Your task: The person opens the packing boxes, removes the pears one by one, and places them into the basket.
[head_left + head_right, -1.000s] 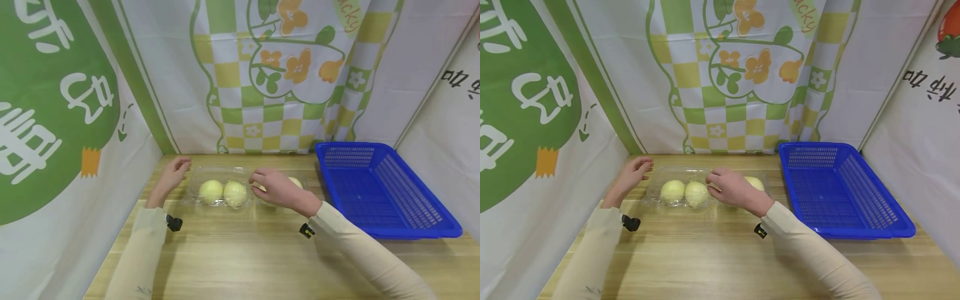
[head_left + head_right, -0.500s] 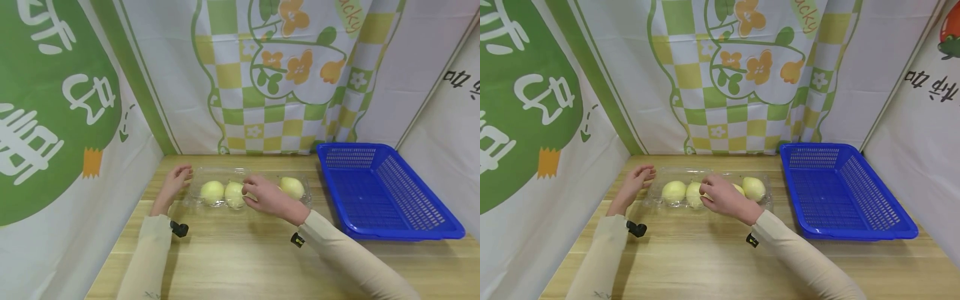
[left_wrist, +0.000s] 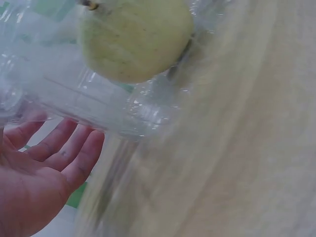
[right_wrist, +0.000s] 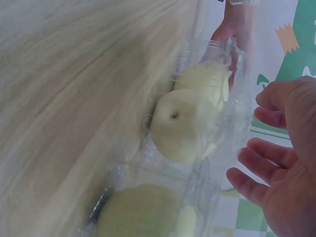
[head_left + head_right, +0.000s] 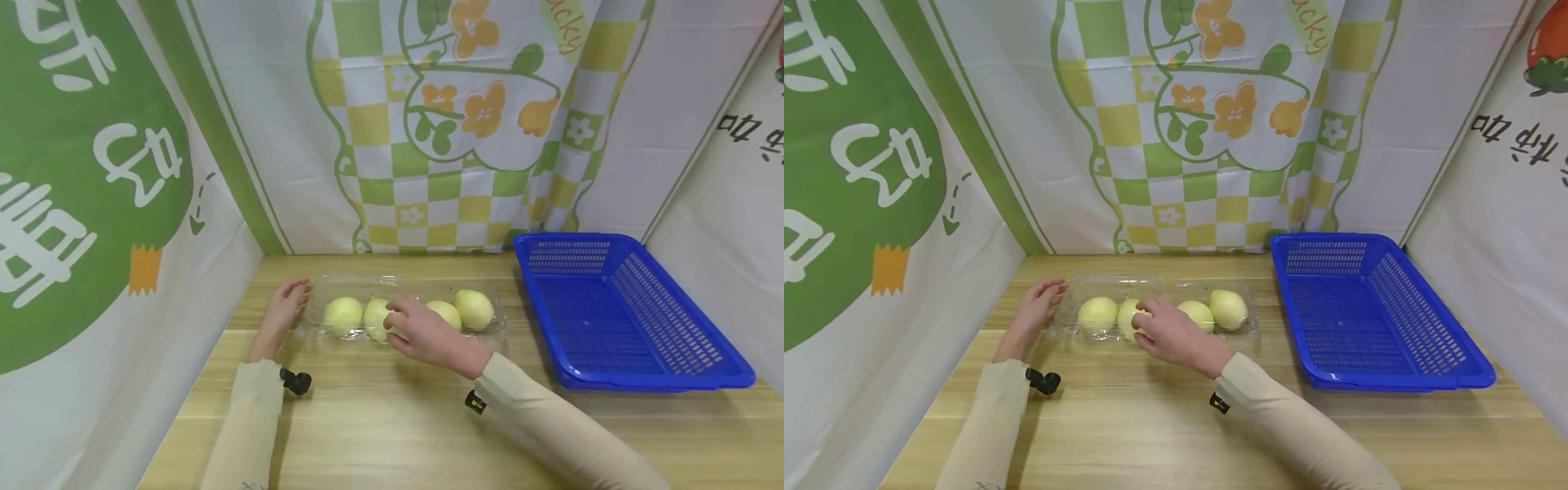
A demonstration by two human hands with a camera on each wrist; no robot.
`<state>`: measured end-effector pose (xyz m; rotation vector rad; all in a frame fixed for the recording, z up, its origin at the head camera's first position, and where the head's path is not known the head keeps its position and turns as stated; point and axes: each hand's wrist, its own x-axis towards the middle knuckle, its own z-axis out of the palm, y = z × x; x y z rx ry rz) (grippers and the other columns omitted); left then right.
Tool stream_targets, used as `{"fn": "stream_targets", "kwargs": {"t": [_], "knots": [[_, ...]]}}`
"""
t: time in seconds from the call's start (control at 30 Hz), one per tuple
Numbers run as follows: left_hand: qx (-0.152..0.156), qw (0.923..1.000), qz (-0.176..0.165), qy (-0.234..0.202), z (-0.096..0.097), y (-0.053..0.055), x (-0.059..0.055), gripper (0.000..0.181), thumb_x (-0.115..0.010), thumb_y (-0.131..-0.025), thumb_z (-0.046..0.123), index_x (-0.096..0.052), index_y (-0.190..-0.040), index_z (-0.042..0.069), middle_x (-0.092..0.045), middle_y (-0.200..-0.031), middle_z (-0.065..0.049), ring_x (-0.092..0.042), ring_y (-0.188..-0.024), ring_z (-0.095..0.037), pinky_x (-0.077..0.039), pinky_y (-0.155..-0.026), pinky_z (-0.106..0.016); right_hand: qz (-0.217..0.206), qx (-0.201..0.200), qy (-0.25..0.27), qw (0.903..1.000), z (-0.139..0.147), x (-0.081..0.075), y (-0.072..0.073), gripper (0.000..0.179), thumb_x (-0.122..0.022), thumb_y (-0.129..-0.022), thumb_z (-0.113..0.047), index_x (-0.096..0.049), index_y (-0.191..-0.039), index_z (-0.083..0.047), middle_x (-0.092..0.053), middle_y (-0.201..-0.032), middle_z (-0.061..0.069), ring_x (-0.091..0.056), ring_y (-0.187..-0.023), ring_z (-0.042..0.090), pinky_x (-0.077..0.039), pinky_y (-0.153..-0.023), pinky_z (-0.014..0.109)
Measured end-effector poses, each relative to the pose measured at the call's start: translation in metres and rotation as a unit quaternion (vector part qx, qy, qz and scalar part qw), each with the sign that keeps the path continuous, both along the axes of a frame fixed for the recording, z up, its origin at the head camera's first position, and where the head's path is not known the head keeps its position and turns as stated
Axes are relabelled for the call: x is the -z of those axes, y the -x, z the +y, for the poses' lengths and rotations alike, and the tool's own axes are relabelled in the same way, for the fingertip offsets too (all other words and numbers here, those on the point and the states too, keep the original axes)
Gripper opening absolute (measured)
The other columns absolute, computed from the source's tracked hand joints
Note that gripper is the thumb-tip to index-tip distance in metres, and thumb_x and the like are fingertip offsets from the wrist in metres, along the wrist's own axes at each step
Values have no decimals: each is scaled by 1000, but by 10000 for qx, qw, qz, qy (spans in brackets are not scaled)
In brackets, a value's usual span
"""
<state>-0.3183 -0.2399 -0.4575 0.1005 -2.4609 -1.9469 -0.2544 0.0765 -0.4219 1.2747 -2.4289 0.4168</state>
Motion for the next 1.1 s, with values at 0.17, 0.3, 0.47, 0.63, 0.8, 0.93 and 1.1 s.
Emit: {"fn": "stream_targets", "kwargs": {"t": [0.17,0.3,0.47,0.63,0.8,0.93,1.1], "knots": [[-208,9993,189,241,4,-2,7,43,-40,-105,25,-46,-142,3,-53,-135,-24,-56,-93,-12,-43,-68,-16,206,-28,-15,9998,-5,7,1,6,-66,-91,-16,-66,-96,-15,-63,-124,15,-60,-110,28,-56,-86,37],[-257,9983,299,421,3,-4,11,42,-43,-104,25,-48,-142,6,-54,-130,-24,-53,-91,-14,-43,-69,-18,420,-137,108,9990,-9,11,2,6,-67,-89,-16,-66,-95,-14,-64,-122,16,-61,-106,29,-56,-83,37],[-144,9979,311,547,2,-4,12,42,-43,-104,26,-47,-143,9,-55,-137,-22,-54,-95,-16,-43,-70,-19,658,-107,112,9977,-12,13,2,7,-69,-88,-16,-66,-94,-15,-65,-120,15,-62,-107,29,-55,-88,38],[43,9988,166,466,1,-3,12,43,-42,-104,24,-45,-145,12,-56,-137,-20,-42,-65,-5,-37,-57,-18,761,-76,61,9971,-13,13,1,7,-70,-87,-15,-66,-94,-15,-66,-119,14,-62,-109,29,-52,-94,41],[221,9992,60,338,0,-1,9,44,-41,-104,22,-41,-148,12,-56,-135,-23,-38,-57,-1,-35,-53,-18,821,-27,-82,9966,-13,12,1,6,-69,-89,-15,-66,-93,-16,-67,-118,12,-61,-111,29,-50,-97,44],[427,9985,-64,340,0,-8,-1,46,-40,-105,17,-37,-150,8,-53,-138,-27,-45,-62,-4,-40,-55,-19,866,37,-300,9958,-14,12,0,5,-68,-89,-18,-66,-94,-17,-67,-118,9,-60,-112,28,-50,-98,45],[601,9962,-93,617,0,-12,-4,47,-38,-106,20,-33,-151,8,-50,-141,-28,-55,-79,-10,-47,-64,-21,892,106,-559,9944,-15,12,-1,7,-69,-90,-21,-65,-95,-17,-66,-120,9,-59,-113,28,-50,-98,45]]}}
